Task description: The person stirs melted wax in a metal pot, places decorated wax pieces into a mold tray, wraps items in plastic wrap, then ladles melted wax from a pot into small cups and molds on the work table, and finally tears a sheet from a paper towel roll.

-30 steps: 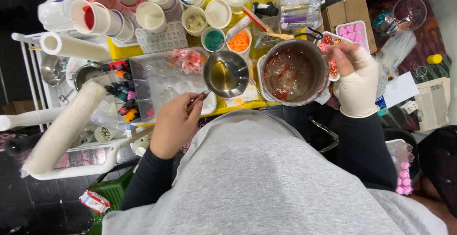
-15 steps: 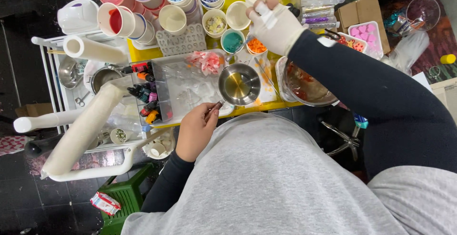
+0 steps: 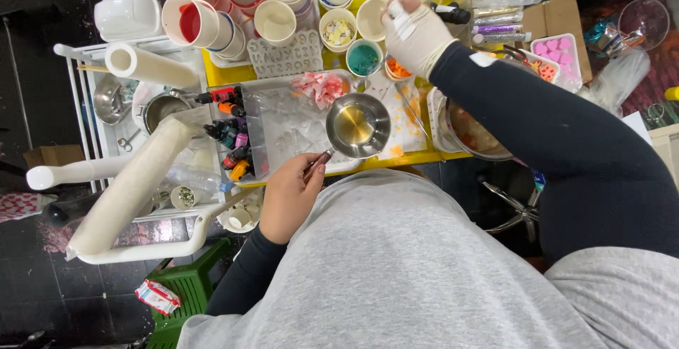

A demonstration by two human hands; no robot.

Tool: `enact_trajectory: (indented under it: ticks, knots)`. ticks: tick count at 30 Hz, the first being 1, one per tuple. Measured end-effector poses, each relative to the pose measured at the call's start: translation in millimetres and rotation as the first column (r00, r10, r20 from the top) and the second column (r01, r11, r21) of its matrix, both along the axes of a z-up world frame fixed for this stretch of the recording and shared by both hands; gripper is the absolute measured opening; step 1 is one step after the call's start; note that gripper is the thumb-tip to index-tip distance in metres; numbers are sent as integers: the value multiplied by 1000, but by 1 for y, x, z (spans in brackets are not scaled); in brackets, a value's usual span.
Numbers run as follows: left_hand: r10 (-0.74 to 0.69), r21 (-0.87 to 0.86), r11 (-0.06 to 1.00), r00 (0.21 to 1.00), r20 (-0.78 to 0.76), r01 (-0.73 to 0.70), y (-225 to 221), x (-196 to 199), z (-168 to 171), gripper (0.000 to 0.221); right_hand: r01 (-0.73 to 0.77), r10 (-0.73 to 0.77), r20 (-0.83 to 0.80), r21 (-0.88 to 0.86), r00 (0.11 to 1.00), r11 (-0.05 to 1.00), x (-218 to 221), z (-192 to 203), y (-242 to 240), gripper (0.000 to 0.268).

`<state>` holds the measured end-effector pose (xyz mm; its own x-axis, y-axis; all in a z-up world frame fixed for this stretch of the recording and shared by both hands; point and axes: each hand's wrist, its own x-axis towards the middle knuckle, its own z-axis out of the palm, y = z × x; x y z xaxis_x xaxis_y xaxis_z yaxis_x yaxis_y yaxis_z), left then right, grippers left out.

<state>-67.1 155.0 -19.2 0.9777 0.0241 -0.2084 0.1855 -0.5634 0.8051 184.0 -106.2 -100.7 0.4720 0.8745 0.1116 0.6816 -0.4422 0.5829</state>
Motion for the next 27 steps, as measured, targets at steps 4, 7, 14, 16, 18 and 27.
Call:
enact_trajectory:
  ticks: [4,7,14,16,18,27]
  knots:
    - [-27,16,1000,999,32,27,3,-1,3,22,29,-29,23,-23,999,999,-2,31,-6,23]
    - [-36,-21,999,999,0,36,5,-2,4,23,116,-117,35,29,993,993,-8,61,-15,13]
    - [-73,-34,997,996,43,75,9,3,-8,24,497,-166,-651,365,741,787,-61,108,-28,27]
    - [-56,-42,997,997,45,58,10,6,-12,24,670,-170,-811,322,560,668,-87,122,-20,29]
    - [-39,-47,998,998,41,41,13,9,-15,23,876,238,-946,300,222,376,-113,128,-8,28]
    - [91,-104,991,996,18,-89,27,15,-19,24,898,191,-878,437,439,-54,-157,-20,45,31]
